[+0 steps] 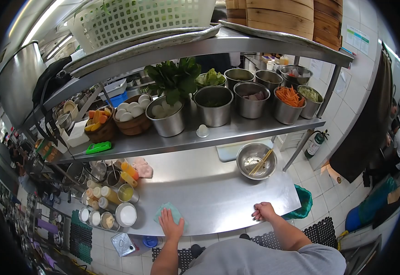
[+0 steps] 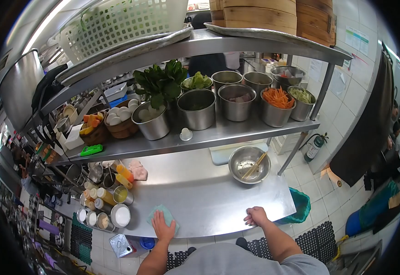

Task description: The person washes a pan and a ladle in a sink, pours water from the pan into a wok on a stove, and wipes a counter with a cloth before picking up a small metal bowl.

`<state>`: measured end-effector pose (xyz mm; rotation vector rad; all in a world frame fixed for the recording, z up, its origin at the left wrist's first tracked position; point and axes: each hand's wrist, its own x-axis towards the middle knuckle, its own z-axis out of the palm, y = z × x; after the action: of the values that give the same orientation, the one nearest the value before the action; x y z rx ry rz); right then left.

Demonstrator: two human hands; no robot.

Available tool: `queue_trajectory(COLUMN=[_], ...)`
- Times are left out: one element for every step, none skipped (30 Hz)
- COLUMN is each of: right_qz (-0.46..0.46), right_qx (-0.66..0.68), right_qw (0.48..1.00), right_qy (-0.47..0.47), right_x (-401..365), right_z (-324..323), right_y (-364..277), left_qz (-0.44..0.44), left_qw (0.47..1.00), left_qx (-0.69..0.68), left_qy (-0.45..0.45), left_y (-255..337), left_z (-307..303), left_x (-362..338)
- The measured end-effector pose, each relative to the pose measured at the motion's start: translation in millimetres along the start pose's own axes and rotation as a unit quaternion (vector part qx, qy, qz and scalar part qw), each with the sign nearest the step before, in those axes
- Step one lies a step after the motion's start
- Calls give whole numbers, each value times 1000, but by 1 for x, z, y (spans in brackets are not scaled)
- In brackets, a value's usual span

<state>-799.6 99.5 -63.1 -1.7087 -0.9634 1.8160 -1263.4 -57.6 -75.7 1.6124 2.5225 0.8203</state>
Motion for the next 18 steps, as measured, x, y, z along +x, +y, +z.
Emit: queue_trajectory(right_qz=[-1,1,2,3,3,3,2,3,3,4,3,2,1,1,1,2,2,2], right_qx=[0,1,3,4,3,2,1,1,0,-1,-1,-1,-1,-2,-4,-5,-5,-5], right_qw=[1000,1000,1000,1000,1000,1000,1000,1000,1000,1000,1000,1000,1000,1000,1000,1000,1000,1000], right_qy=[-1,-1,-2,-2,-2,-1,-1,-1,-1,-1,1,2,3,3,3,3,2,2], right_x=[0,0,-1,-1,0,1,1,0,0,-1,0,0,1,1,1,1,0,-1], right_z=[0,0,0,0,0,0,0,0,0,0,0,0,0,0,0,0,0,1], right_y=[0,-1,-1,-1,0,1,0,0,-1,-1,-1,0,1,1,1,1,0,0], left_qz=[-1,-1,-2,-3,-2,-2,-1,-1,0,0,0,0,-1,0,1,1,1,1], left_qw=[1000,1000,1000,1000,1000,1000,1000,1000,1000,1000,1000,1000,1000,1000,1000,1000,1000,1000], left_qx=[1,2,4,5,5,5,5,3,2,1,2,3,3,4,4,4,4,4], left_qy=[0,0,0,0,0,0,0,1,1,1,0,0,-1,0,1,1,1,2], left_y=[0,0,0,-1,-1,-1,-1,-1,-1,-1,0,0,0,0,0,0,0,-1], left_z=[0,0,0,1,1,1,1,1,1,1,1,0,0,0,0,0,0,1], left_x=[0,0,0,0,0,-1,-1,-1,-1,-1,-1,-1,-1,-1,-1,-1,-1,-1])
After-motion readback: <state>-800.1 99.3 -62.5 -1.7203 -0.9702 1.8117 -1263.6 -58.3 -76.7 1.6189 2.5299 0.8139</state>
